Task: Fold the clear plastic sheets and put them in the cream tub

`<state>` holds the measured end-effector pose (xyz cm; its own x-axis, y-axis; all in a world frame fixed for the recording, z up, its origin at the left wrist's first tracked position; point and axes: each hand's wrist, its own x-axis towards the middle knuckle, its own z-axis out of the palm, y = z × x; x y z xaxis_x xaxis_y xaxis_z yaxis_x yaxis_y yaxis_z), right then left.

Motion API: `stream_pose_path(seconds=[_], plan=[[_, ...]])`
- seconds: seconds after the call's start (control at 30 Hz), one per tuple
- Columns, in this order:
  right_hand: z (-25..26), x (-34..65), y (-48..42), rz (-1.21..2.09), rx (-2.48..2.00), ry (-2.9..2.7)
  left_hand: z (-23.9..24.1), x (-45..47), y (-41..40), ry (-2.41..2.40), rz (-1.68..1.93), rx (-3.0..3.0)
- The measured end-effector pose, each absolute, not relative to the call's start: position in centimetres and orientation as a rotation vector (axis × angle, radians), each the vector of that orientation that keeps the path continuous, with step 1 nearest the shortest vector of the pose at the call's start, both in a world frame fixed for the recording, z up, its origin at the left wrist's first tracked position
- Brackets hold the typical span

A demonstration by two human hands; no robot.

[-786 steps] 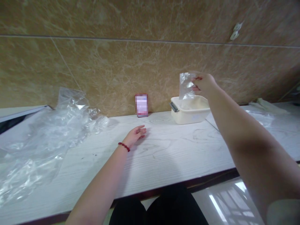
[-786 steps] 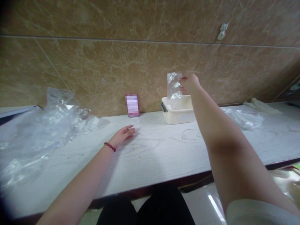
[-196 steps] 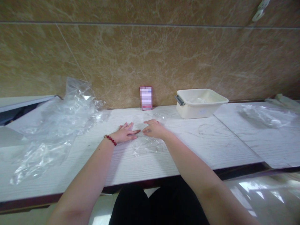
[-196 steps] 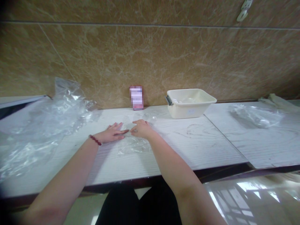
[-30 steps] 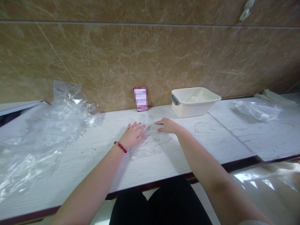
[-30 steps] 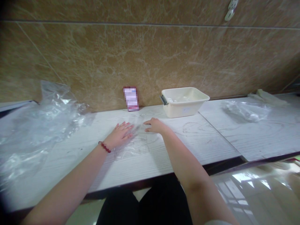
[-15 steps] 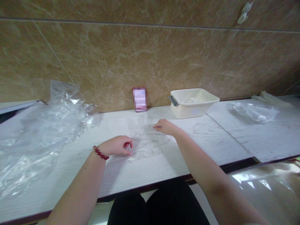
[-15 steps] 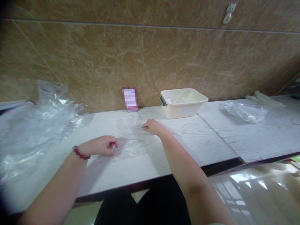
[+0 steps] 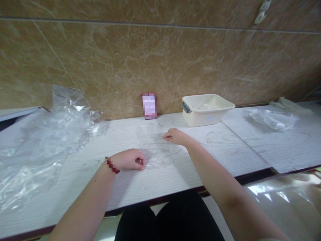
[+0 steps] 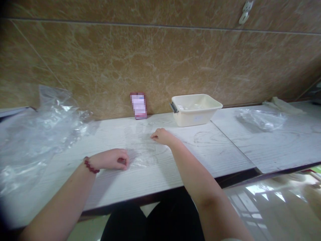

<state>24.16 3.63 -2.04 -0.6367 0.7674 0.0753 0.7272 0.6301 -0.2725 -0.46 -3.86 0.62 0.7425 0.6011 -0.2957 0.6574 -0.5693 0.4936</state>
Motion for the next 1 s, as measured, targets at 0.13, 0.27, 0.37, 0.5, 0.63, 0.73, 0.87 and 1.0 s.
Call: stream_pose_path(seconds=[0.13, 0.27, 0.37, 0.5, 0.63, 0.73, 0.87, 1.0], plan=[[-2.0, 24.2, 3.7, 0.326, -1.192, -2.652, 1.2, -0.5, -3.8, 0.884, -0.040, 2.382], [-1.9, 24.8, 3.9, 0.345, -1.078, -2.633, 1.7, -0.6, -3.7, 0.872, 0.073, 2.402], [-1.8, 25.3, 4.0, 0.377, -1.008, -2.639, 1.7, -0.9, -3.3, 0.907, 0.145, 2.375], [-1.6, 25.5, 3.8, 0.422, -0.953, -2.651, 1.3, -1.5, -2.9, 0.940, 0.273, 2.253], [-1.4, 25.4, 3.4, 0.472, -0.920, -2.676, 1.1, -1.7, -2.9, 0.923, 0.273, 2.165], [-1.3, 25.3, 3.3, 0.490, -0.960, -2.675, 1.3, -1.5, -3.3, 0.900, 0.211, 2.168], [-1.2, 25.3, 3.2, 0.518, -1.024, -2.671, 1.6, -1.2, -3.8, 0.807, 0.162, 2.219], [-1.0, 25.3, 3.1, 0.541, -1.039, -2.660, 1.9, -1.0, -4.1, 0.773, 0.223, 2.317]])
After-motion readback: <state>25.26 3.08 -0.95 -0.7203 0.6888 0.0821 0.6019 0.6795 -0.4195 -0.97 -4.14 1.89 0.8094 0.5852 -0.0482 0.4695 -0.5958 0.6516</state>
